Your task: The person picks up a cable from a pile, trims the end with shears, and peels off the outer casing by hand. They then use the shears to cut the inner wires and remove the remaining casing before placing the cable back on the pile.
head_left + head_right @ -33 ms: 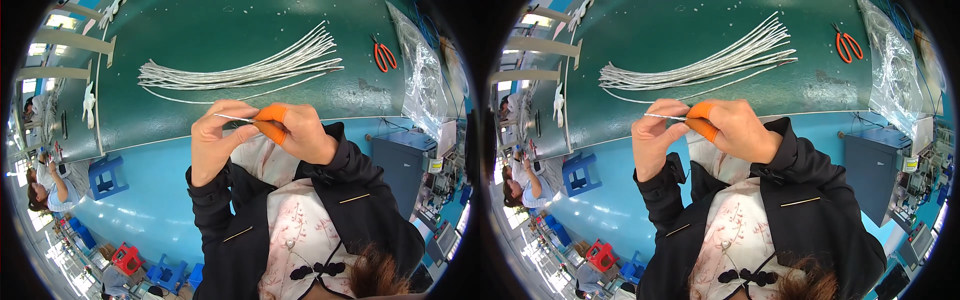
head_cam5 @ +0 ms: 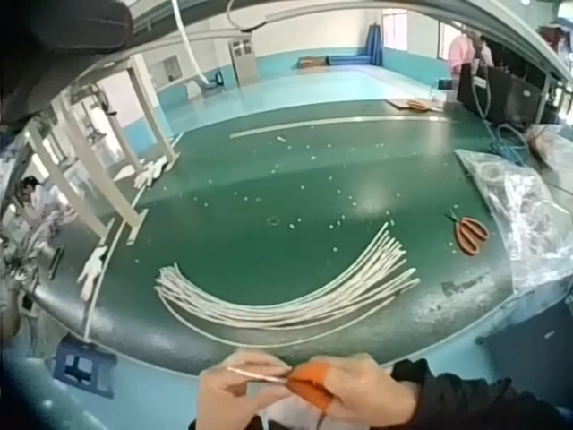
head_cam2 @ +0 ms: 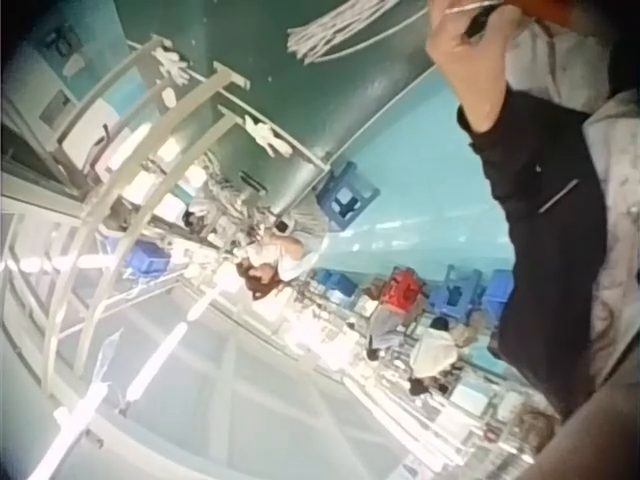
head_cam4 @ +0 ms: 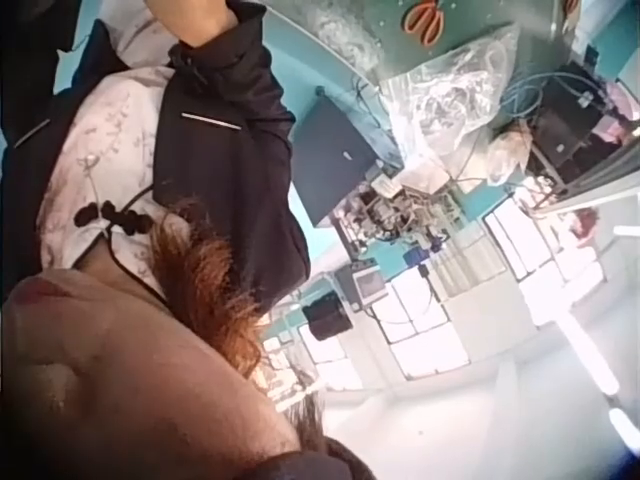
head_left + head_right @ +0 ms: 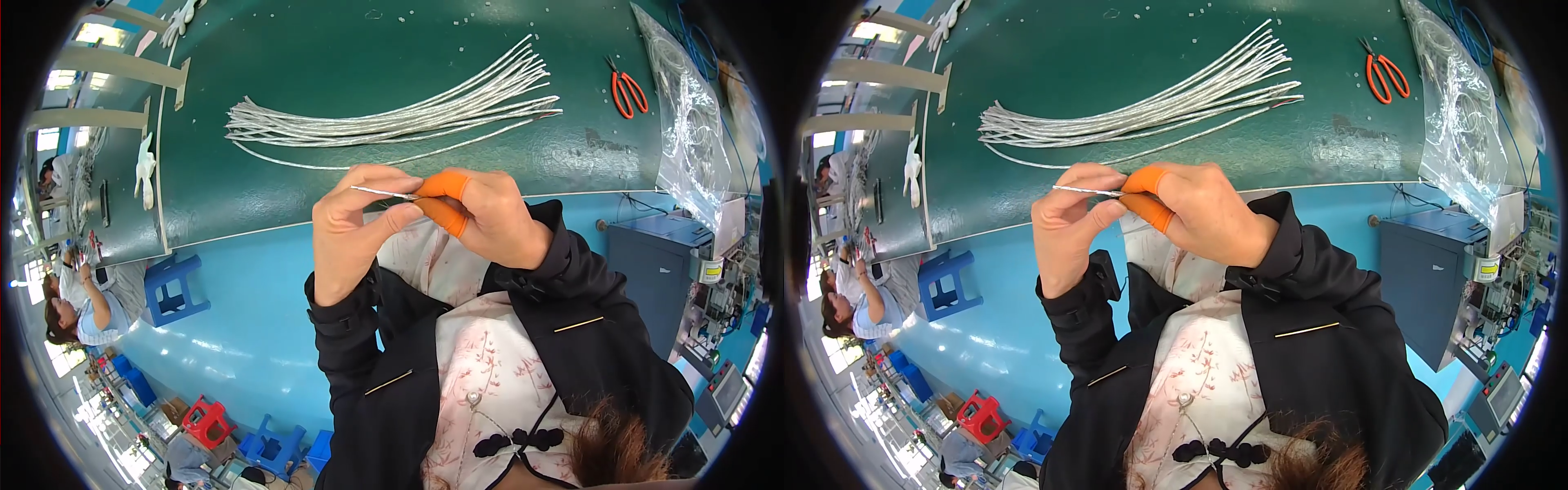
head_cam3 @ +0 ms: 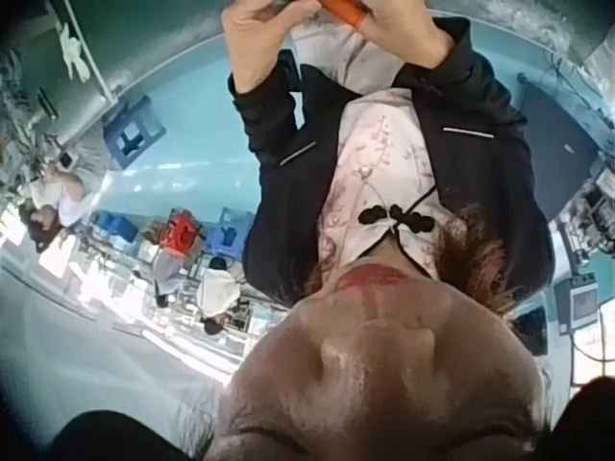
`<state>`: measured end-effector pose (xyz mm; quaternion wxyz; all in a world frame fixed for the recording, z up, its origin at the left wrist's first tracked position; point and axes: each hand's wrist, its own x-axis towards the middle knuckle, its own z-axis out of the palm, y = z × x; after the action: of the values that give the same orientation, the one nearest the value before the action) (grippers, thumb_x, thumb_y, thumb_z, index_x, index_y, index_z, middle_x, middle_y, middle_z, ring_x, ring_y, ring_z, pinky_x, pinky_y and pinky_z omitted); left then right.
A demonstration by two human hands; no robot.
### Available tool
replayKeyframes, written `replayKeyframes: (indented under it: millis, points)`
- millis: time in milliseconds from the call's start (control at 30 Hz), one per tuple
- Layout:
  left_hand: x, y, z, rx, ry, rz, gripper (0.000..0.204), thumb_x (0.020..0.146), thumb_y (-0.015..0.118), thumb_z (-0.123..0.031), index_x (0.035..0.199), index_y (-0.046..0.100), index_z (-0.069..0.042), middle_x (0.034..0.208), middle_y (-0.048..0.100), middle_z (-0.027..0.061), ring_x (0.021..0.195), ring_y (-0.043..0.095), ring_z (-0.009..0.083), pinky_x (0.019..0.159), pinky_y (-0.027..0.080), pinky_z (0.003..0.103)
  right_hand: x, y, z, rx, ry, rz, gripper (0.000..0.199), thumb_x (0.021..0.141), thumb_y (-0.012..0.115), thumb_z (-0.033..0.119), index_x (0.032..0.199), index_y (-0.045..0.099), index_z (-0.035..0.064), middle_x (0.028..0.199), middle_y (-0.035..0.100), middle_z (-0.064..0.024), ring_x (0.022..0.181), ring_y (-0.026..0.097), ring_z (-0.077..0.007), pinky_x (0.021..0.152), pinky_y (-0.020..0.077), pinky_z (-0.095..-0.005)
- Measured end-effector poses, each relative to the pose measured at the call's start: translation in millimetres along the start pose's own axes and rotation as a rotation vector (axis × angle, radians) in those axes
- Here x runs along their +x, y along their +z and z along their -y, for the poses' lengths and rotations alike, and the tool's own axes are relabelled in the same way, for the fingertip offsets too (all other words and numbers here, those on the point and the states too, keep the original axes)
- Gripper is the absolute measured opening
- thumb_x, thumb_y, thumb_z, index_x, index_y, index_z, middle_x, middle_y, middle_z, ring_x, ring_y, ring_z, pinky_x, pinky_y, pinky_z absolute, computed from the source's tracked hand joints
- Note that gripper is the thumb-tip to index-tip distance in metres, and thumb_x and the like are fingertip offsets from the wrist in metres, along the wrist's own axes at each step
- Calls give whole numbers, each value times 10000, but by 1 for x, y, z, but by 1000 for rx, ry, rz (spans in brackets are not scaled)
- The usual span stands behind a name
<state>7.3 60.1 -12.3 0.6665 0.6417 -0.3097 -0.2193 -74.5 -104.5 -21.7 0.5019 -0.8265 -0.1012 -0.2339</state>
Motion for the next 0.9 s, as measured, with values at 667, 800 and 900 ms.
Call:
replayKeyframes:
  millis: [667,800,900]
  points:
    - [-1,46,12,736,414,-374,106,758,603,37,851,587,-11,1057,576,98,858,539,253,737,442,345,-4,2,4,763,706,-215,118,917,500,49,980,532,-46,744,598,-95,476,533,-103,391,373,-208]
    - [-1,52,9,295,298,-340,73,826,555,20,894,551,-5,1036,579,115,815,530,198,711,450,322,-3,-3,3,959,797,-154,127,920,498,55,987,528,-48,739,596,-96,481,536,-104,388,365,-207]
    - [1,56,14,-158,183,-260,63,877,507,0,938,523,-2,1008,580,126,782,512,167,720,448,319,-7,-5,2,1073,768,-174,126,918,499,57,982,531,-47,738,597,-95,487,541,-105,382,362,-212]
